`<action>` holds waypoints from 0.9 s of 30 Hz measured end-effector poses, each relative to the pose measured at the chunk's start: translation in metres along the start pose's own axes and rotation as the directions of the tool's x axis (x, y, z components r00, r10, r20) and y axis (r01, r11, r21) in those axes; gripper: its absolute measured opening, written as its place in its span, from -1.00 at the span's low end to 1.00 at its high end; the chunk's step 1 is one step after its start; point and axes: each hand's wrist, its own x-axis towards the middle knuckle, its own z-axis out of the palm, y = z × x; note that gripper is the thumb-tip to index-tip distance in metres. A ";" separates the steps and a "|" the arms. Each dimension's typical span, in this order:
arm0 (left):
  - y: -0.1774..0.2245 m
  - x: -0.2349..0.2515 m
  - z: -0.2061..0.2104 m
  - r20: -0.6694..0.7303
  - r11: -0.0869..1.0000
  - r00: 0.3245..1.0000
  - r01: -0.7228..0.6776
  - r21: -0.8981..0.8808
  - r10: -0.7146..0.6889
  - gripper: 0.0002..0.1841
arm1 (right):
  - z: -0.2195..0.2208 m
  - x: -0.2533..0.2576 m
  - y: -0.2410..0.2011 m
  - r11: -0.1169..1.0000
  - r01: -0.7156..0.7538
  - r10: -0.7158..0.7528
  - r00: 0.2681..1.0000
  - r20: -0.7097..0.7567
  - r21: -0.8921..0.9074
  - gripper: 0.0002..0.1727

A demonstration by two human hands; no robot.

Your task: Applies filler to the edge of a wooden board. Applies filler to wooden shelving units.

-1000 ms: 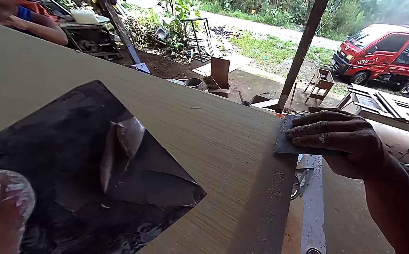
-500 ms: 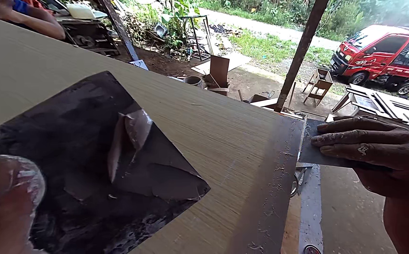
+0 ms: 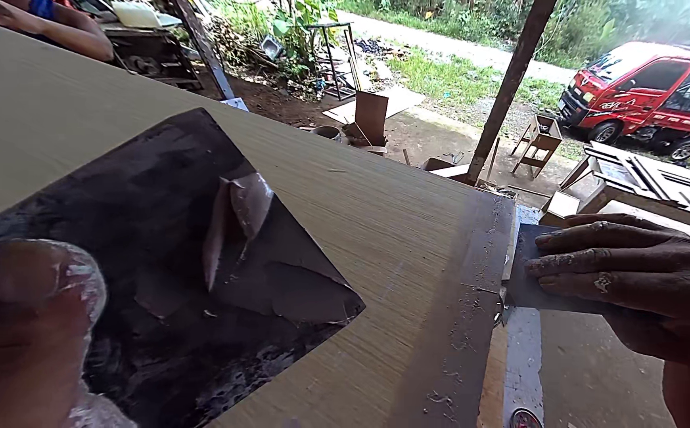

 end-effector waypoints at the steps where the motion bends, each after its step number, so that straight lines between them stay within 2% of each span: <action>1: 0.000 0.005 -0.001 -0.054 0.995 0.998 0.037 0.091 -0.032 -0.74 | -0.001 -0.004 -0.001 1.000 -0.020 0.020 1.000 -0.005 -0.005 -0.66; 3: -0.006 0.010 -0.002 -0.095 0.990 0.994 0.057 0.126 -0.045 -0.75 | 0.001 -0.007 -0.005 0.999 -0.037 0.038 0.998 -0.050 0.014 -0.67; 7: 0.015 0.014 0.021 -0.062 0.995 0.994 0.091 0.036 -0.088 -0.83 | 0.014 0.009 -0.024 0.999 0.019 -0.016 0.992 -0.123 0.027 -0.70; 12: 0.047 0.020 0.052 -0.013 0.998 0.998 0.058 -0.009 -0.058 -0.75 | 0.031 0.029 -0.036 0.998 0.070 -0.070 0.995 -0.076 0.001 -0.67; 14: 0.059 0.022 0.065 -0.033 0.998 0.997 0.065 0.012 -0.065 -0.77 | 0.033 0.029 -0.036 0.997 0.075 -0.075 0.996 -0.047 -0.003 -0.66; 22: 0.070 0.024 0.073 0.007 0.996 0.996 0.087 0.002 -0.087 -0.75 | 0.004 0.000 -0.037 1.000 0.003 -0.003 1.000 -0.031 0.021 -0.70; 25: 0.080 0.025 0.082 -0.004 0.992 0.993 0.122 -0.020 -0.122 -0.77 | 0.006 0.001 -0.044 1.000 -0.016 0.018 0.995 -0.099 0.026 -0.71; 27: 0.075 0.023 0.079 0.008 0.997 0.997 0.080 -0.006 -0.079 -0.75 | 0.014 0.010 -0.052 0.999 -0.001 0.006 0.992 -0.129 0.034 -0.72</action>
